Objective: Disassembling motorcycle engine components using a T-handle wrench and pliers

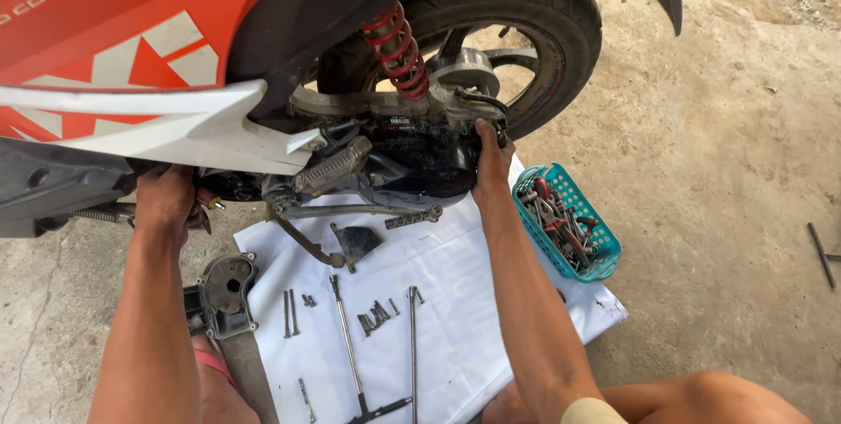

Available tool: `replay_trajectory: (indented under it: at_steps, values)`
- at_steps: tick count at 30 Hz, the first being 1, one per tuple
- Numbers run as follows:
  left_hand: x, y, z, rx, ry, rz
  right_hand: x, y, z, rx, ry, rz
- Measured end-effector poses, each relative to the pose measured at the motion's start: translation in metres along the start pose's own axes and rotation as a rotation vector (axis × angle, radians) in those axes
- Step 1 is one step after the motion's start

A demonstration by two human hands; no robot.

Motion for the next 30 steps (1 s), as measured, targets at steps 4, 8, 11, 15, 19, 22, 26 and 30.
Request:
replay_trajectory:
  at_steps: [4, 8, 11, 15, 19, 22, 26, 30]
  values:
    - [-0.011, 0.001, -0.002, 0.012, -0.014, 0.012, -0.002, 0.0, 0.007, -0.035, 0.035, 0.094]
    - [0.0, 0.004, -0.002, 0.039, -0.017, 0.044, -0.016, -0.009, 0.017, -0.031, -0.014, 0.081]
    - [0.007, 0.0, 0.006, 0.029, -0.018, 0.07, -0.024, -0.008, 0.023, 0.003, -0.023, 0.079]
    - [0.017, 0.002, 0.008, 0.028, -0.017, 0.089, -0.014, -0.01, 0.019, 0.017, -0.065, 0.042]
    - [0.013, 0.004, 0.004, 0.02, -0.051, 0.098, -0.011, 0.007, -0.002, -0.015, -0.076, -0.013]
    - [0.016, 0.003, 0.007, 0.03, -0.058, 0.125, -0.011, -0.001, 0.01, -0.034, -0.036, 0.024]
    - [0.014, 0.003, 0.004, 0.041, -0.083, 0.148, -0.002, -0.004, 0.013, -0.01, -0.031, 0.08]
    - [0.009, 0.002, 0.005, 0.07, -0.093, 0.173, -0.003, 0.002, 0.009, -0.01, -0.04, 0.136]
Point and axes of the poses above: each hand's wrist, its own x-axis away from the middle knuckle, its own y-axis out of the palm, z = x × y, the point moved 2 cm from there along -x, towards the middle knuckle, and after that the axes turned 1 degree about -y, right-handed, at the moved point
